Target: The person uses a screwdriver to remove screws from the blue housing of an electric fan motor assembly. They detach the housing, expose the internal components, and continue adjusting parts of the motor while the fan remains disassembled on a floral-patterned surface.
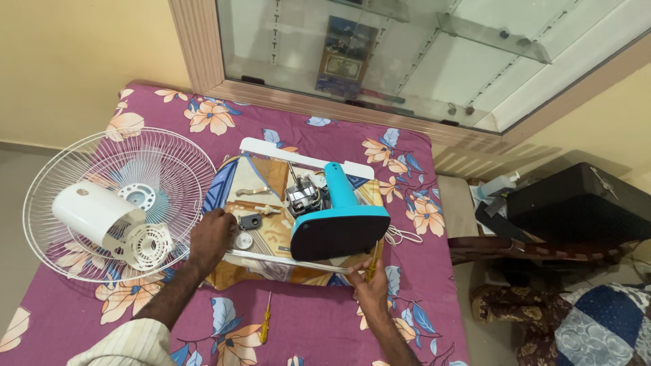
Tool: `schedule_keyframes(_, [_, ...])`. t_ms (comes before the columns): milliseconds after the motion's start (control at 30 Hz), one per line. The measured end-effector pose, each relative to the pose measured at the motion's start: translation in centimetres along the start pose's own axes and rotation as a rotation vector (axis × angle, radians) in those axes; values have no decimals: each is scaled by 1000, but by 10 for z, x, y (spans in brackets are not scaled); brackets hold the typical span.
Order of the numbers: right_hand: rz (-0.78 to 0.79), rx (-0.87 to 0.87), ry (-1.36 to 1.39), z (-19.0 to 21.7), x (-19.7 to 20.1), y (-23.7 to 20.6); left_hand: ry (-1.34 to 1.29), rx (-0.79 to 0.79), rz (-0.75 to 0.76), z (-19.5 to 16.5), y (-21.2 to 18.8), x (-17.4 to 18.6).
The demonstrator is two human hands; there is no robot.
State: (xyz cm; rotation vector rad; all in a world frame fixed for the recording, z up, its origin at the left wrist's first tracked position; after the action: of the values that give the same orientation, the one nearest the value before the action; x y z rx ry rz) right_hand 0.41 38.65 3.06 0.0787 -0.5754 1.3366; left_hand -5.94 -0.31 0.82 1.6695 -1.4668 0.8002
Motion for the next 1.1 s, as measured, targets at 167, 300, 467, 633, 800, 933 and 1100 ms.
schedule_keyframes(167, [33, 141, 90, -9, -1, 3, 42, -55, -12, -11, -3, 9])
schedule_keyframes(300, [80, 66, 79, -25, -2, 3, -153, -48, -75, -11, -5, 19])
schedule_keyframes(467, [89, 163, 194, -52, 34, -9, -336, -97, -33, -69, -40, -13])
schedule_keyframes(633, [173, 22, 24, -56, 23, -26, -600, -55, 146, -127, -83, -53])
schedule_keyframes(800, [380, 14, 125, -40, 8, -38, -729, -128, 185, -200, -120, -86])
schedule_keyframes(933, [392, -4, 210, -28, 21, -30, -726, -274, 158, -240, -112, -100])
schedule_keyframes(1100, [320, -31, 134, -32, 63, -19, -864, -162, 209, -267, -101, -123])
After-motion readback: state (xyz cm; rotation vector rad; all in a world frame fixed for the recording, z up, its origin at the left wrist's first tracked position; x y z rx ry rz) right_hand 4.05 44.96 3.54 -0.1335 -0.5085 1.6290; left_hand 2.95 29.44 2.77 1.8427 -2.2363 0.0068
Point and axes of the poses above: each hand's wrist, its own y-axis towards the middle knuckle, its own x-axis out of the back of the hand, z = x × y, the point moved 6 cm from there along y, towards the middle knuckle, and after that the axes turned 6 degrees about -y, right-handed, at the moved point
